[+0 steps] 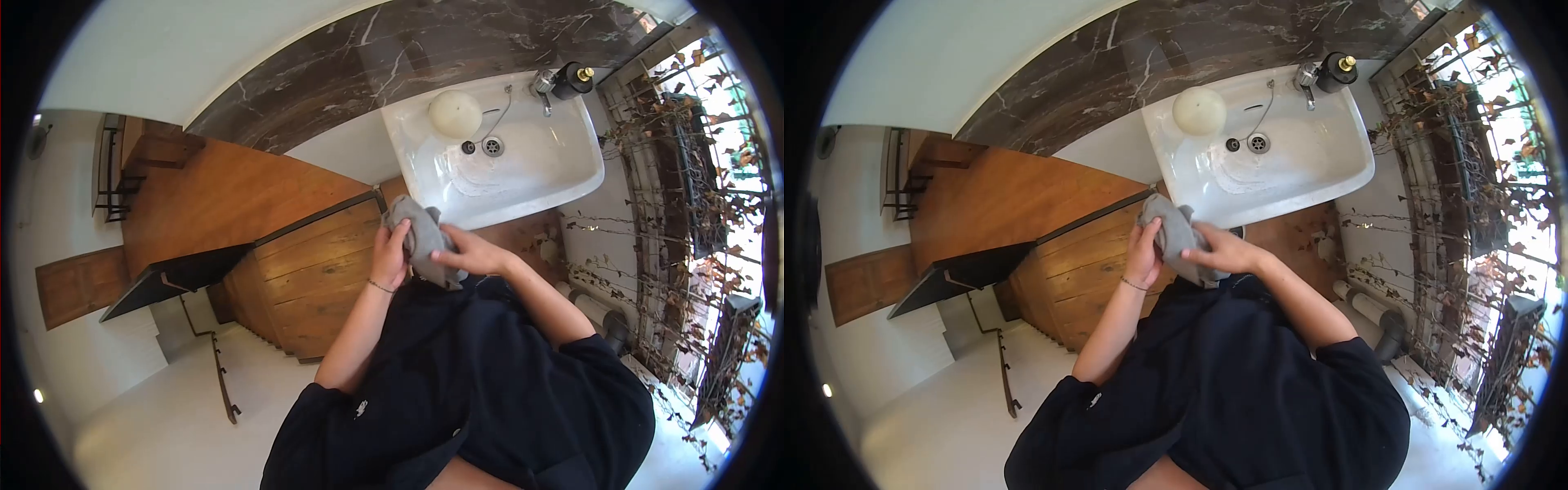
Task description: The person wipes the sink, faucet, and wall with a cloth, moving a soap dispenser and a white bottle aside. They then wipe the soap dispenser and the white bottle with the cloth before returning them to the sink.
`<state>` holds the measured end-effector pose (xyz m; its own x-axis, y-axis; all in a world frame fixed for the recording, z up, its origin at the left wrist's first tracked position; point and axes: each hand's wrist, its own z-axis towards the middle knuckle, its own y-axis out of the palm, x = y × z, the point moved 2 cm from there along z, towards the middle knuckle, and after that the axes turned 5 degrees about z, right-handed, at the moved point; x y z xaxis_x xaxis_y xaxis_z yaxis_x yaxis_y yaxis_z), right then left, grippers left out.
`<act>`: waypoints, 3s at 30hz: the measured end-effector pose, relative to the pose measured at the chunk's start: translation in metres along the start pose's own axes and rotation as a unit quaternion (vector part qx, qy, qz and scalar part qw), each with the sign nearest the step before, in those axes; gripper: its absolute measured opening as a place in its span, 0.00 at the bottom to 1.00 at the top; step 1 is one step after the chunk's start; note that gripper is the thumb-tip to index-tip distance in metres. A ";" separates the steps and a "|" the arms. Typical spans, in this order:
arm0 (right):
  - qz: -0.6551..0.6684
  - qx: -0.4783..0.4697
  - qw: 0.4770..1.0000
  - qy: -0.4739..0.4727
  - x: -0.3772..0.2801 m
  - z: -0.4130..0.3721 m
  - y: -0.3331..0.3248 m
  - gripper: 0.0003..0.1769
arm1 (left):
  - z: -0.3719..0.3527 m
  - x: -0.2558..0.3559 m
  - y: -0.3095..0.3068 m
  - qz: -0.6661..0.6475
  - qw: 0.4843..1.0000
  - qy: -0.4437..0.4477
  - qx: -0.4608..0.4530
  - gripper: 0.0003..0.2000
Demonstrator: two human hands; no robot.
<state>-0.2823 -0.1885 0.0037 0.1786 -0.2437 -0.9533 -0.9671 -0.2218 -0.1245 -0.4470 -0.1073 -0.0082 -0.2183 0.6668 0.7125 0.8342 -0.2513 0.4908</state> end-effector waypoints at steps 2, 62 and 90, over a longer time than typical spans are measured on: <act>-0.026 -0.052 0.997 0.041 -0.008 -0.002 0.014 0.50 | -0.014 0.005 -0.013 0.012 1.000 0.023 0.004 0.16; 0.024 0.121 0.990 -0.073 0.046 -0.164 -0.113 0.49 | -0.003 -0.124 0.182 0.096 0.979 -0.148 -0.104 0.26; -0.361 0.560 0.741 0.079 0.124 -0.057 -0.334 0.31 | 0.000 -0.142 0.170 0.345 0.936 -0.052 -0.037 0.12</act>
<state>0.0729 -0.1982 -0.0568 0.6567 -0.5707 -0.4929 -0.1354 0.5538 -0.8216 -0.2745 -0.2451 -0.0259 0.4141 0.3921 0.8215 0.7203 -0.6929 -0.0323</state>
